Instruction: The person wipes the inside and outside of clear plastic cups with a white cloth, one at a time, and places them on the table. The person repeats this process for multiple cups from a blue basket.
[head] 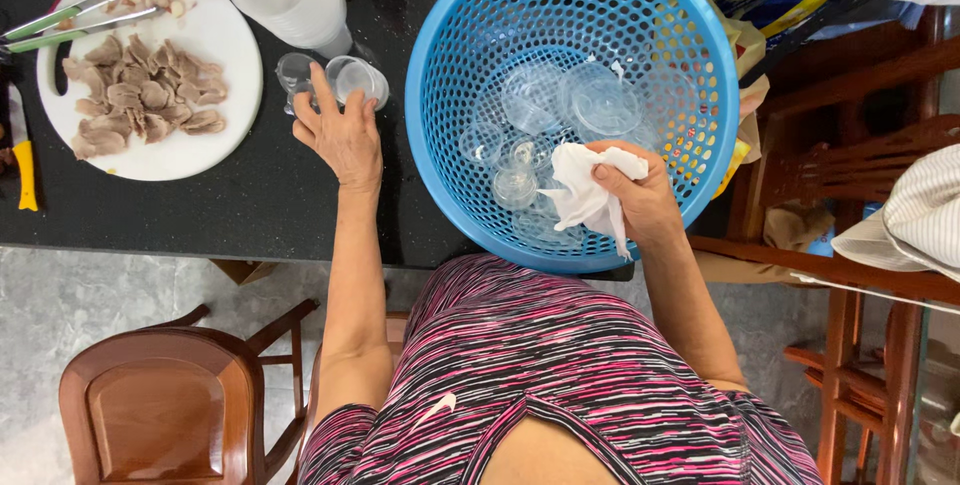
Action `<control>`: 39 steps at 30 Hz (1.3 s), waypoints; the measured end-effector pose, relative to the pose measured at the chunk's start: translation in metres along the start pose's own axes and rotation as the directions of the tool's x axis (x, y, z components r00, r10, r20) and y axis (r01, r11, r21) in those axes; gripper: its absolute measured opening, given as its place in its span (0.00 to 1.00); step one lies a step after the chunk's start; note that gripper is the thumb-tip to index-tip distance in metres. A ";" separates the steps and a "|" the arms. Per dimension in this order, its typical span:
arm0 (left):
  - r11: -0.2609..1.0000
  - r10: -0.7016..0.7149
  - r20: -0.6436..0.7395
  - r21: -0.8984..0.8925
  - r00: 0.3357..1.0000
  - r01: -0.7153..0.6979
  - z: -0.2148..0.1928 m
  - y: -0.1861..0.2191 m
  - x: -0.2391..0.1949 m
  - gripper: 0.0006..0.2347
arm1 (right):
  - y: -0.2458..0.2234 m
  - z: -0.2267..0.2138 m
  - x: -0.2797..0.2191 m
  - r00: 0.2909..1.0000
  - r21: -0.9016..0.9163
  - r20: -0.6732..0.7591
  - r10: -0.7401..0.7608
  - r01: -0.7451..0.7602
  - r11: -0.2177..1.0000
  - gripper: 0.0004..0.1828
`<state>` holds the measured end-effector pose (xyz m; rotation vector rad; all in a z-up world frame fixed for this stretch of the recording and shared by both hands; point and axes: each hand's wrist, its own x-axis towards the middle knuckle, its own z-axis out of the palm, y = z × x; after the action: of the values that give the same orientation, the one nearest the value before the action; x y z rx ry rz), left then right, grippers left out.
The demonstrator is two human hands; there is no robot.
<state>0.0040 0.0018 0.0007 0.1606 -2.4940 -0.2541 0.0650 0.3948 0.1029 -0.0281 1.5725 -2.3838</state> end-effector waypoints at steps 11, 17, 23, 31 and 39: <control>0.996 0.069 -0.013 -0.058 0.998 -0.070 -0.039 0.019 0.016 0.13 | 0.001 0.002 -0.001 1.000 0.027 -0.029 0.005 -0.004 1.000 0.15; 0.837 0.275 0.247 -0.536 0.929 -0.105 -0.088 0.090 0.015 0.03 | -0.002 0.002 -0.001 0.998 0.022 -0.039 -0.039 0.040 0.999 0.14; 0.795 0.601 0.435 -0.241 0.670 -0.557 -0.048 0.153 0.008 0.01 | -0.005 0.013 -0.004 0.997 0.010 -0.029 -0.067 0.067 0.998 0.14; 0.764 0.577 0.365 -0.558 0.731 -0.325 -0.058 0.141 0.020 0.03 | -0.014 0.027 -0.006 0.978 -0.234 -0.097 -0.187 0.160 0.959 0.14; 0.501 0.322 0.560 -0.785 0.763 0.365 -0.120 0.155 0.023 0.06 | -0.015 0.076 0.007 0.760 -0.717 0.362 -0.540 0.597 0.360 0.19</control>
<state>0.0490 0.1315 0.1424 -0.4115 -2.6225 -1.8586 0.0679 0.3302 0.1467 -1.0006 2.8363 -1.6947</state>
